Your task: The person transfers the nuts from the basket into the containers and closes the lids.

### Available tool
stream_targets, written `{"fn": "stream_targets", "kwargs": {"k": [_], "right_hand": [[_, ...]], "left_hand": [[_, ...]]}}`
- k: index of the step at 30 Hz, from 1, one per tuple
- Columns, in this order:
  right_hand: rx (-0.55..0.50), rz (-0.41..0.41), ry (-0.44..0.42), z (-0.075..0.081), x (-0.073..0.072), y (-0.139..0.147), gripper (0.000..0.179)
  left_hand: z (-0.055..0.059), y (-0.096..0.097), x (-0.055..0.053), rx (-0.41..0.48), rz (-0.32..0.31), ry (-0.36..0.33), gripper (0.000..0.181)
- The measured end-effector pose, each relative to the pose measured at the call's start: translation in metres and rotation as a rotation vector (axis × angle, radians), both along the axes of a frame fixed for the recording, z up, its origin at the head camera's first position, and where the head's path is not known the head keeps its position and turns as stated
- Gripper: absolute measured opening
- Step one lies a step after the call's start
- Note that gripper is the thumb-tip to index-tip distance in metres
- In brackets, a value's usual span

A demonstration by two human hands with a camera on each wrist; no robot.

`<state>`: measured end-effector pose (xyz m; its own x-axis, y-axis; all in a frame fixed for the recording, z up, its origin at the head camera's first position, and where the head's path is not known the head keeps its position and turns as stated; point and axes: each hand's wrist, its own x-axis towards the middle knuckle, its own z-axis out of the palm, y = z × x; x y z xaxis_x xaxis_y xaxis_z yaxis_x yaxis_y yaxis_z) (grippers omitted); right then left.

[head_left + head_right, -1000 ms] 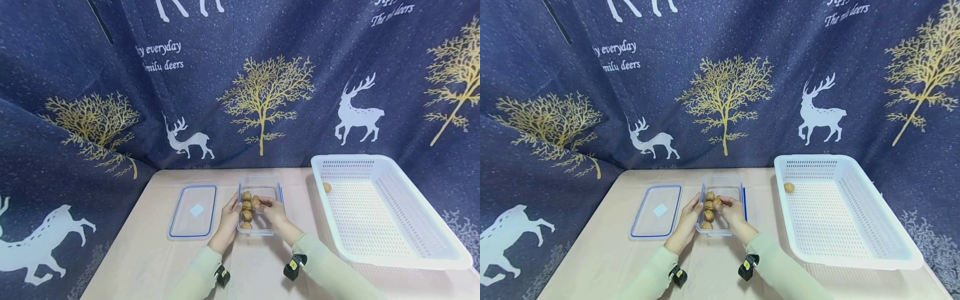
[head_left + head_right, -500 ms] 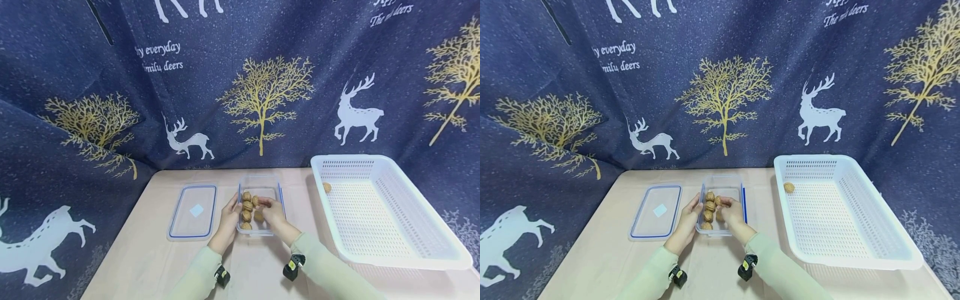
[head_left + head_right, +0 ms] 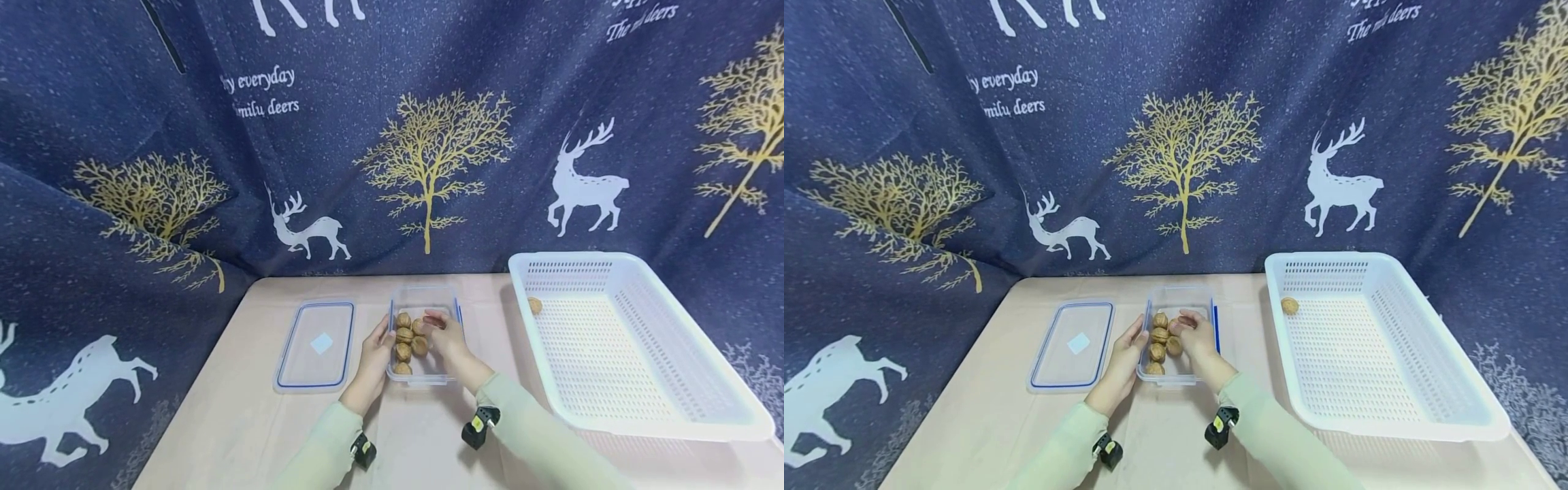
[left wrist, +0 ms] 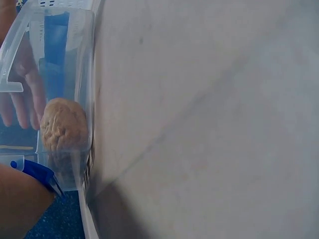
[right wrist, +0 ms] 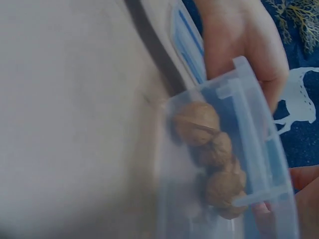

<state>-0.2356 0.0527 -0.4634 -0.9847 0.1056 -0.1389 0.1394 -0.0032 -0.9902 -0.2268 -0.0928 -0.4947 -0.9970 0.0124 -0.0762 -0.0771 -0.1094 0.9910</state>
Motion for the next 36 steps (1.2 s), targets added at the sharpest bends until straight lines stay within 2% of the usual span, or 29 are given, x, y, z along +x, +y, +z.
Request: {"fn": "stream_targets", "kwargs": {"k": [4,9,16,25,36], "right_hand": [[-0.039,-0.007,0.005,0.01,-0.005,0.004,0.041],[-0.075,-0.002,0.004,0.024,-0.009,0.011,0.041],[-0.088,-0.015,0.045,0.038,-0.018,0.02,0.04],[-0.106,-0.058,0.043,0.059,-0.028,0.032,0.04],[-0.098,-0.068,0.056,0.083,-0.038,0.057,0.044]], "left_hand": [[0.003,-0.001,0.001,0.003,-0.01,-0.005,0.051],[0.014,-0.001,0.006,-0.015,-0.02,-0.018,0.051],[0.0,0.0,0.001,-0.053,0.012,0.004,0.05],[0.002,0.001,0.002,-0.048,0.002,-0.002,0.05],[0.004,0.001,0.004,-0.03,-0.005,0.001,0.05]]}}
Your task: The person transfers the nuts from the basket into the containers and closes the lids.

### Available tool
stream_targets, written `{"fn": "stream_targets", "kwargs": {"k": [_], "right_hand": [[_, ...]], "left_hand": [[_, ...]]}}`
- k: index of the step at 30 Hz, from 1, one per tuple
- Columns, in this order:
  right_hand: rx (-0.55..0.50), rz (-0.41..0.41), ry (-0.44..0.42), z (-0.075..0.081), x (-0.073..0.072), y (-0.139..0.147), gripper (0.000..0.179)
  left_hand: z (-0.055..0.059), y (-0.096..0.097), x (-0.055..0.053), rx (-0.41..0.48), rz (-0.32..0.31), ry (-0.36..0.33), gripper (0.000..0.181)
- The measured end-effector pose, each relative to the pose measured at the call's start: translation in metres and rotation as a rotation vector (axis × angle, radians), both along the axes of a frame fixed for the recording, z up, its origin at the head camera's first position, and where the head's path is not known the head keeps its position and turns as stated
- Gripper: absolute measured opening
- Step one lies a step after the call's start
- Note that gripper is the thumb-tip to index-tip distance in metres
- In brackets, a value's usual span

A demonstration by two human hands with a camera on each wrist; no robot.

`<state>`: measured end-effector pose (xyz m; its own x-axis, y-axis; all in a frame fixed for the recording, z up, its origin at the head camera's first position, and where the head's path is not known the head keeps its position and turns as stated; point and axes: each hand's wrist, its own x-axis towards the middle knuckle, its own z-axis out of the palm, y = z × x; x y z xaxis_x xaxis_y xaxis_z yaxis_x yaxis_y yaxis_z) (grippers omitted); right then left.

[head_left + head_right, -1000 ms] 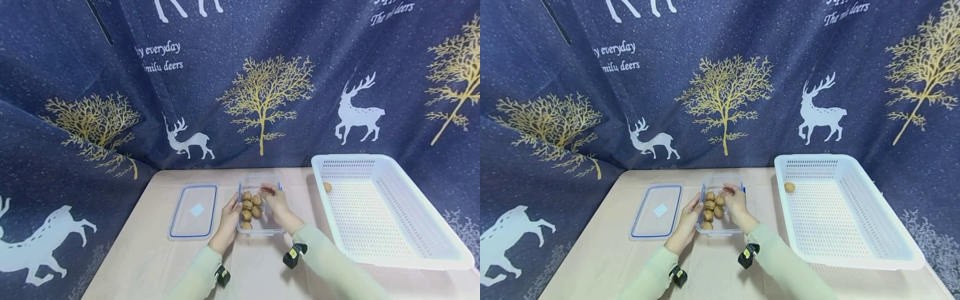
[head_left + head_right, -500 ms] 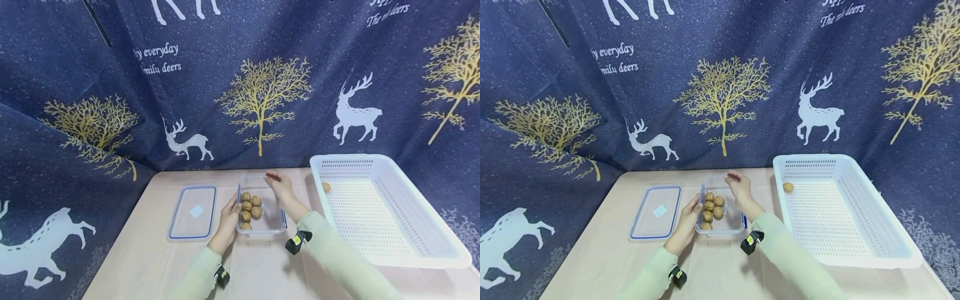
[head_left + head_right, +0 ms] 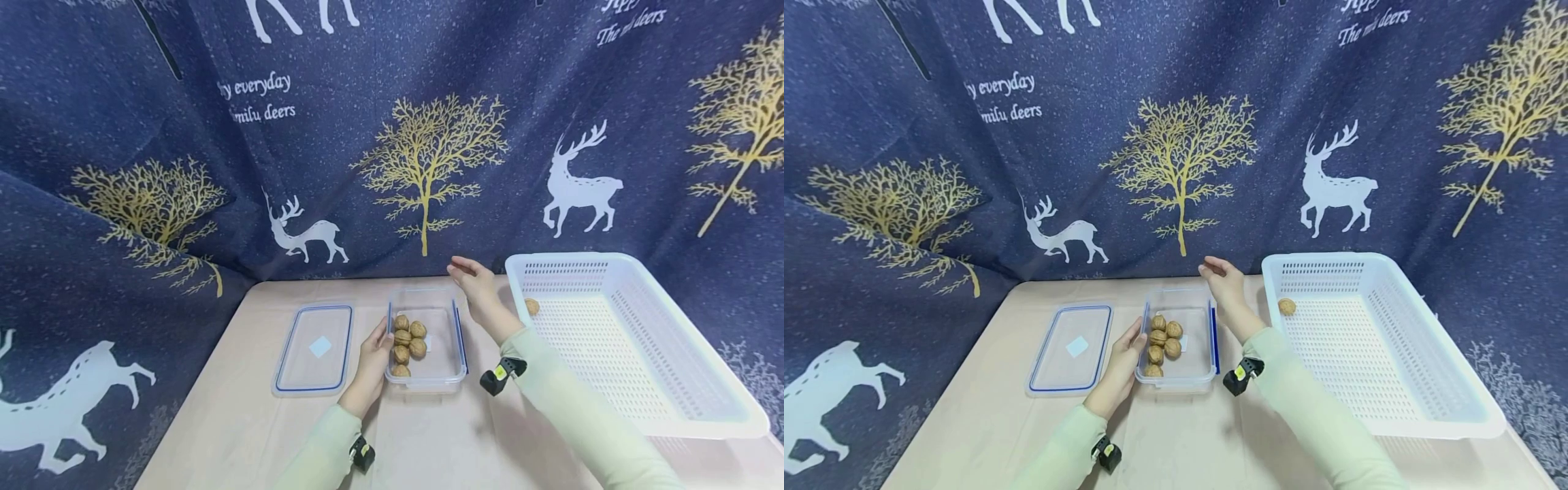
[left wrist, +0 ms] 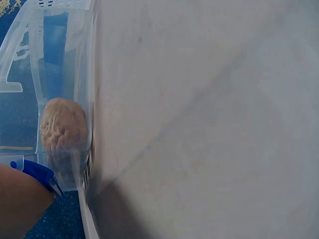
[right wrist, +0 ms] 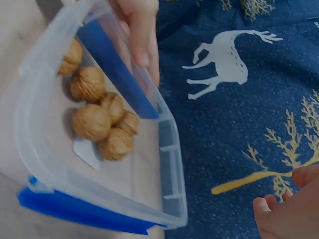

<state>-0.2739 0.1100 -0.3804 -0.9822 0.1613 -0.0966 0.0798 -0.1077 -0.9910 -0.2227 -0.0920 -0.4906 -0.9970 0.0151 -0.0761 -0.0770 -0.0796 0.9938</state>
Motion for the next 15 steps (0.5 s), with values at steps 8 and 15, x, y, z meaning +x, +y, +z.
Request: {"fn": "stream_targets", "kwargs": {"k": [8,15], "right_hand": [[0.039,0.004,0.065,0.013,-0.005,0.021,0.047],[0.053,-0.036,0.092,0.019,-0.011,0.04,0.046]], "left_hand": [[0.012,-0.001,0.005,-0.005,-0.016,-0.021,0.05],[0.03,0.001,0.017,-0.022,-0.018,0.001,0.05]]}}
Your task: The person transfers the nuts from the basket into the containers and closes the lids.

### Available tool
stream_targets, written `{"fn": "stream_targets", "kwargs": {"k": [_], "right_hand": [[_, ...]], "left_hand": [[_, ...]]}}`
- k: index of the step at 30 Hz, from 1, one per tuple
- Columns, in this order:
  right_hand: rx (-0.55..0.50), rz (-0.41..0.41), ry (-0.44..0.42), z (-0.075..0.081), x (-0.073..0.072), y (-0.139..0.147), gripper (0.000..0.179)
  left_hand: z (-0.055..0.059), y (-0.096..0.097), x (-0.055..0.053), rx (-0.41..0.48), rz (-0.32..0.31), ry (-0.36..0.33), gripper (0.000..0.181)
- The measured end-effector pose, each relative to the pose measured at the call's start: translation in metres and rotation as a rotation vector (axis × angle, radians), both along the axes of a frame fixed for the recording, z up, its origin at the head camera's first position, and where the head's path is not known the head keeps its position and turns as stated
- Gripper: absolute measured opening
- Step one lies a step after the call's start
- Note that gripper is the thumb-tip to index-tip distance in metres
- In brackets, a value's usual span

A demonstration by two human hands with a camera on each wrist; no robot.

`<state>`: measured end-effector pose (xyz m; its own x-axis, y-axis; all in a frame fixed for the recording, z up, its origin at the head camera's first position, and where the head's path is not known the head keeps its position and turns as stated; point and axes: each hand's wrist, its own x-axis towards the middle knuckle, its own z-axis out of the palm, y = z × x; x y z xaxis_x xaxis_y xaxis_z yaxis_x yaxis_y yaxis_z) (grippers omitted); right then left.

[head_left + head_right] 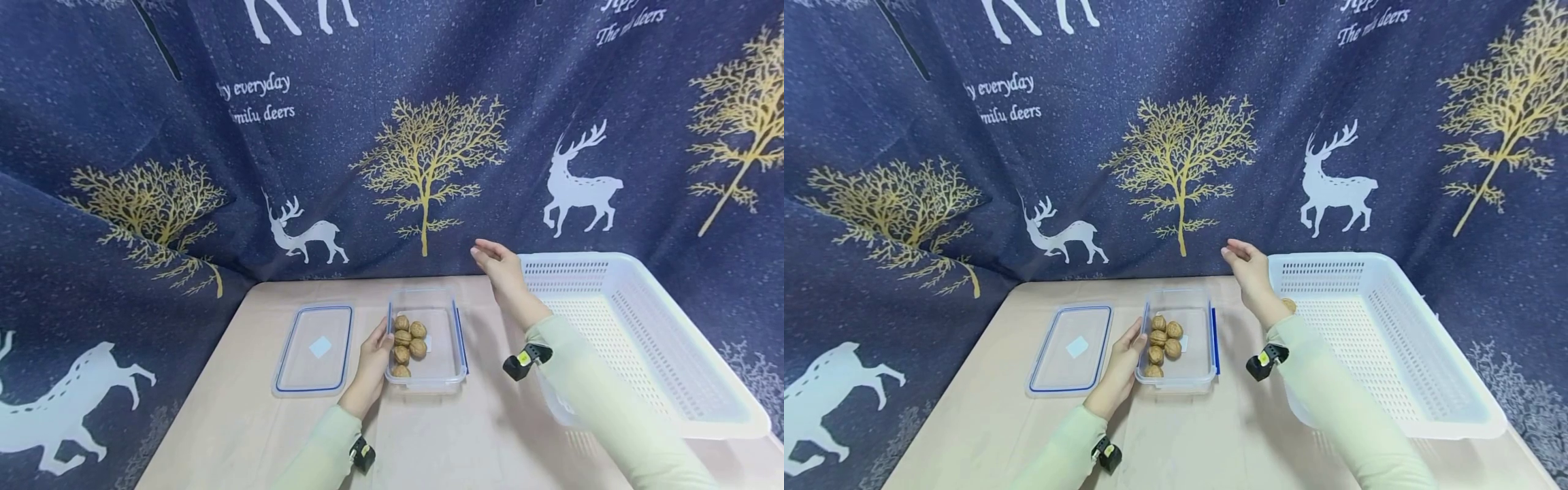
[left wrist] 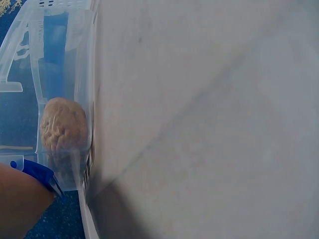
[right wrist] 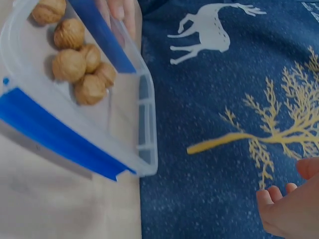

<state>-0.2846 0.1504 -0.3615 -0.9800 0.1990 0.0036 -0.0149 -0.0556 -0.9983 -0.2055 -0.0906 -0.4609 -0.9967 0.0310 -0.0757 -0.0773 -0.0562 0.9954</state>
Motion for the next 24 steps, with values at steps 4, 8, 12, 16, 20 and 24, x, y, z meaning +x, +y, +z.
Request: {"fn": "stream_targets", "kwargs": {"k": [4,8,12,16,20,24], "right_hand": [[0.026,-0.042,-0.001,0.001,-0.002,0.012,0.045],[0.019,-0.05,0.019,0.003,-0.002,0.027,0.047],[-0.034,-0.035,0.041,0.006,-0.001,0.043,0.052],[-0.179,-0.006,0.072,0.006,0.0,0.06,0.053],[-0.289,0.044,0.096,0.003,0.001,0.079,0.057],[-0.3,0.083,0.087,-0.005,0.004,0.095,0.062]], "left_hand": [[-0.001,0.0,-0.001,0.015,0.004,0.002,0.05],[-0.013,-0.002,-0.01,0.031,0.005,-0.016,0.05],[-0.028,-0.003,-0.019,0.017,0.011,-0.012,0.051],[-0.03,-0.002,-0.019,0.022,0.018,-0.01,0.051],[-0.021,-0.002,-0.015,0.034,0.011,-0.012,0.051],[-0.005,0.0,-0.004,0.021,0.003,-0.001,0.05]]}}
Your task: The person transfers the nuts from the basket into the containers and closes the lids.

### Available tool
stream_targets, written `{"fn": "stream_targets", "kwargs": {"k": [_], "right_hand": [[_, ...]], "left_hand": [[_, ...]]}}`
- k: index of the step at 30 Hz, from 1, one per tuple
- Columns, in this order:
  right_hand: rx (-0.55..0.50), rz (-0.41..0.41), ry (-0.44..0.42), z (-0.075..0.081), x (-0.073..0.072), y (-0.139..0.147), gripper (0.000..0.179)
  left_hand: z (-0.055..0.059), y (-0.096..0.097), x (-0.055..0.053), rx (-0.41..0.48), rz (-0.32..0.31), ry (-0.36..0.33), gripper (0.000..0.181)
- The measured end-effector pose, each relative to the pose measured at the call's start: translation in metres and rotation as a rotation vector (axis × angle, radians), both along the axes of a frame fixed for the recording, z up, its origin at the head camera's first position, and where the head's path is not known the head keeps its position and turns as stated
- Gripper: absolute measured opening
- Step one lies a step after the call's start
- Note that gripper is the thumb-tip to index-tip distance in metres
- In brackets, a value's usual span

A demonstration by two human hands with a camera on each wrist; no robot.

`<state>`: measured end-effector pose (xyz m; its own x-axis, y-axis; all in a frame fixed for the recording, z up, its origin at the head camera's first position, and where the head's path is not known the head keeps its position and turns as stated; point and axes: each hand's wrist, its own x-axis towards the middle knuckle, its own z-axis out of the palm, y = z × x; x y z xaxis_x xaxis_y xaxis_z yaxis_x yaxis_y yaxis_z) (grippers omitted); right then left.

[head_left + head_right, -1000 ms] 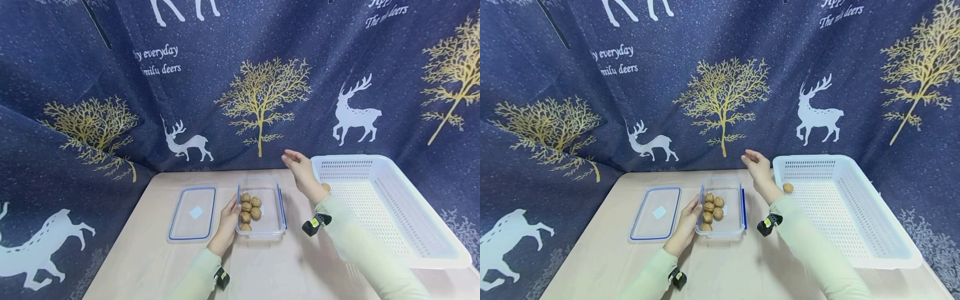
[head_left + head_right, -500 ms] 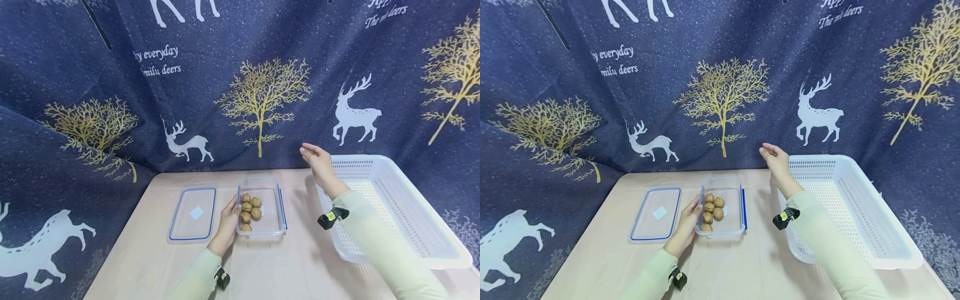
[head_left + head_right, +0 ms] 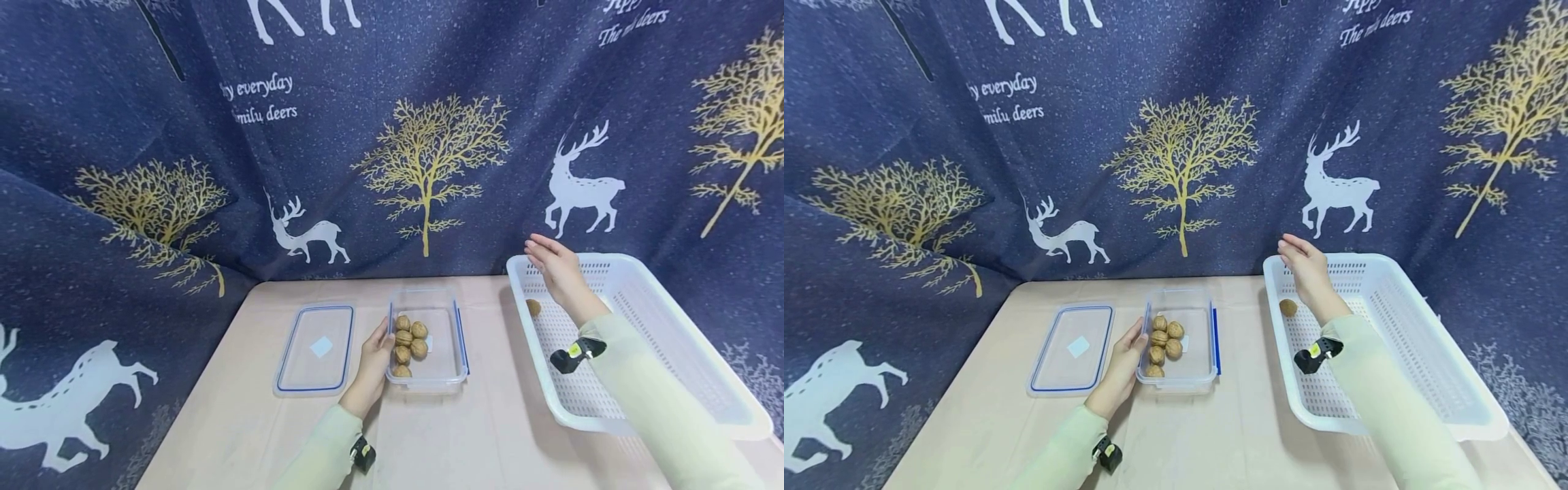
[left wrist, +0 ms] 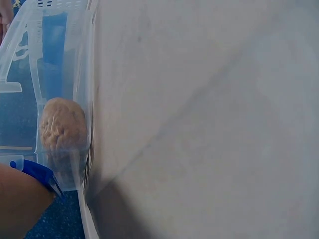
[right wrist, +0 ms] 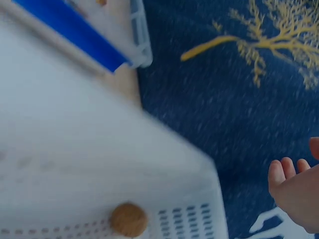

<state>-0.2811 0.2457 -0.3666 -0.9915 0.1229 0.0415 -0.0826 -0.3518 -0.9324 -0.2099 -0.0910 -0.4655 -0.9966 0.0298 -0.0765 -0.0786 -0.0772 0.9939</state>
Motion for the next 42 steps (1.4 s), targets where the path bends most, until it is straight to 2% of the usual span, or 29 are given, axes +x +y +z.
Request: {"fn": "stream_targets", "kwargs": {"k": [3,7,10,14,24,28,31,33,38,42], "right_hand": [[-0.002,0.016,-0.018,-0.008,0.0,0.009,0.064],[0.027,-0.006,-0.045,-0.017,0.0,0.017,0.065],[0.045,-0.025,-0.062,-0.024,-0.001,0.021,0.064],[0.073,-0.018,-0.092,-0.033,-0.003,0.026,0.063],[0.073,0.1,-0.209,-0.055,-0.011,0.041,0.065],[0.109,0.154,-0.239,-0.061,-0.014,0.045,0.066],[0.173,0.186,-0.258,-0.064,-0.016,0.047,0.064],[0.218,0.201,-0.277,-0.067,-0.017,0.049,0.063],[0.236,0.22,-0.294,-0.076,-0.017,0.057,0.065],[0.277,0.286,-0.272,-0.085,-0.017,0.063,0.068]], "left_hand": [[0.0,0.0,0.0,-0.009,0.006,0.006,0.05],[-0.002,-0.001,-0.001,-0.01,0.01,-0.003,0.05],[0.004,0.0,0.003,-0.016,0.007,-0.009,0.05],[0.005,0.0,0.003,-0.02,-0.001,-0.009,0.05],[0.004,0.0,0.004,0.002,-0.014,-0.009,0.051],[0.005,0.0,0.004,-0.003,-0.01,-0.012,0.051],[0.002,0.0,0.001,-0.006,-0.008,-0.011,0.051],[-0.004,-0.001,-0.003,0.001,-0.006,-0.01,0.051],[-0.021,-0.001,-0.012,-0.001,0.009,-0.011,0.051],[-0.025,-0.001,-0.014,-0.019,0.027,-0.003,0.05]]}}
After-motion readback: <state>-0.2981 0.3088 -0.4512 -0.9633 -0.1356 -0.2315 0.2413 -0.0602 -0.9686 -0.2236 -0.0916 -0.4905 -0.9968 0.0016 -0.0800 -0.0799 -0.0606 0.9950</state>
